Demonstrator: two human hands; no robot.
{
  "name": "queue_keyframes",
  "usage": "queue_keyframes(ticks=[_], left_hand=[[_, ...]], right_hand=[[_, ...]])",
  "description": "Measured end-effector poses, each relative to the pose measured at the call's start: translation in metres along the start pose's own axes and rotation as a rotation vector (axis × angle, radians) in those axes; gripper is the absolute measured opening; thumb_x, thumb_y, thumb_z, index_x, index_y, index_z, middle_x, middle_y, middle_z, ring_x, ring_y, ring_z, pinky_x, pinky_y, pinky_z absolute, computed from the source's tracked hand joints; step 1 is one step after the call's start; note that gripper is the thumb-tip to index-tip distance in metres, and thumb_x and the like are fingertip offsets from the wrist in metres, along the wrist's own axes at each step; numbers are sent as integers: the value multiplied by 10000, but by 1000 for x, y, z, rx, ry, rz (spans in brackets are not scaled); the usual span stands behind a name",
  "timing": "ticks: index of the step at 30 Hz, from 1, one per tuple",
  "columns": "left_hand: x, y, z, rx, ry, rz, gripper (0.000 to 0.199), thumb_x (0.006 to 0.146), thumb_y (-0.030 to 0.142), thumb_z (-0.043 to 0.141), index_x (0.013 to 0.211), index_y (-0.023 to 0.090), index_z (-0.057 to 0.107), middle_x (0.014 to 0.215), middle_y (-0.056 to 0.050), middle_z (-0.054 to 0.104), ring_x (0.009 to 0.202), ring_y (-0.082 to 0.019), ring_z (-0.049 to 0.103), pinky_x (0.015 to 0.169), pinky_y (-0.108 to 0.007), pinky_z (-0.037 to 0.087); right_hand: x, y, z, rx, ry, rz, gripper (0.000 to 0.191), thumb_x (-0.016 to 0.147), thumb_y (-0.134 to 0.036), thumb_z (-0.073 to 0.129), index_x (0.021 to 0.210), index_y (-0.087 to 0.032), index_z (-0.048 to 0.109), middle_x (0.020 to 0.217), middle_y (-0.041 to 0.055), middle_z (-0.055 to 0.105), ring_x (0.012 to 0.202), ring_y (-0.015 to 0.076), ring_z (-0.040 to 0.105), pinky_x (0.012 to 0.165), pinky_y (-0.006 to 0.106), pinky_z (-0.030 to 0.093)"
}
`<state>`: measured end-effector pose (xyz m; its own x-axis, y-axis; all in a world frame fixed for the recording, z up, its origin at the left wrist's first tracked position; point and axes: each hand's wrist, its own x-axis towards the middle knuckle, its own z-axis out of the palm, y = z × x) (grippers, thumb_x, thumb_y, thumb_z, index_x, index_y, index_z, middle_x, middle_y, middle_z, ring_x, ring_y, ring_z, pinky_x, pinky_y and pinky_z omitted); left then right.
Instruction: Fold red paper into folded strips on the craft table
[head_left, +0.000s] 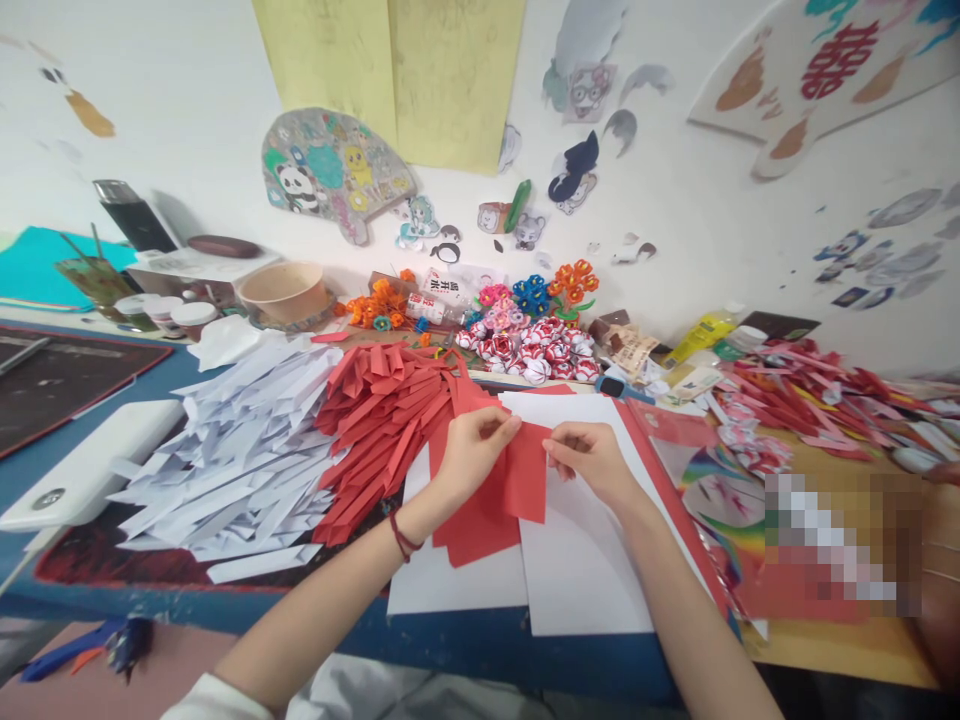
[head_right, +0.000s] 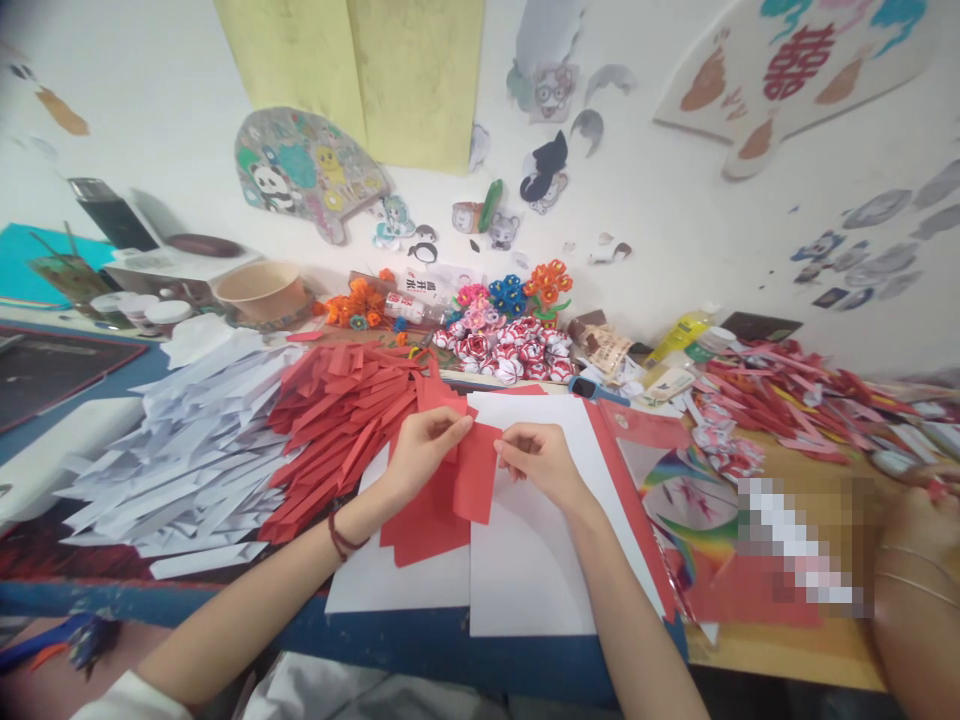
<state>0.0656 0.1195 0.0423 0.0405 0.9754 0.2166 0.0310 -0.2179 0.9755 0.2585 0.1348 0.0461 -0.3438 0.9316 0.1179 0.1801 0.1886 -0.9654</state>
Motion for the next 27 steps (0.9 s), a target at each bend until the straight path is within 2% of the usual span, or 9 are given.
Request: queue_keyframes(ticks=[3, 7, 10, 16, 22, 27], left_hand=[[1, -3, 0, -7, -3, -25, 339, 772, 465, 623, 711, 131, 625, 671, -27, 600, 619, -124, 521, 558, -210, 391], [1, -9, 0, 115, 30, -15, 370, 768, 475, 626, 633, 133, 578, 577, 6, 536, 550, -95, 458, 516, -198, 342], [0, -10, 0, 127, 33, -10, 388, 768, 487, 626, 616, 136, 556, 555, 21, 496, 539, -88, 432, 507, -195, 323], [-1, -5, 3, 28, -72, -21, 429, 786, 528, 583, 611, 140, 529, 573, 28, 462, 544, -86, 413, 516, -198, 325], [-5, -4, 4, 143, -6, -8, 432, 789, 503, 587, 567, 141, 506, 531, 44, 385, 519, -75, 332, 488, -205, 254], [-5, -4, 5, 87, -17, -28, 438, 785, 529, 577, 591, 138, 538, 555, 32, 425, 528, -82, 363, 494, -206, 281]], right_hand=[[0, 1, -1, 2, 6, -6, 253, 779, -366, 685, 654, -151, 636, 533, -1, 613, 383, 80, 501, 380, 197, 363], [0, 2, -2, -8, 1, 3, 260, 774, -375, 686, 652, -152, 629, 532, -3, 614, 377, 79, 498, 373, 194, 349], [-1, 1, -2, -16, -1, 6, 269, 771, -377, 687, 640, -152, 623, 522, -5, 610, 373, 77, 495, 371, 192, 346], [0, 2, -4, 28, 32, 5, 276, 751, -386, 701, 628, -150, 628, 510, 3, 610, 355, 83, 486, 352, 201, 340], [1, 3, -3, 53, 37, 27, 267, 740, -382, 706, 623, -155, 630, 499, 2, 604, 347, 83, 478, 335, 200, 335], [1, 2, -2, 76, 59, 21, 266, 730, -380, 716, 612, -157, 630, 495, 0, 605, 341, 86, 477, 330, 203, 329]])
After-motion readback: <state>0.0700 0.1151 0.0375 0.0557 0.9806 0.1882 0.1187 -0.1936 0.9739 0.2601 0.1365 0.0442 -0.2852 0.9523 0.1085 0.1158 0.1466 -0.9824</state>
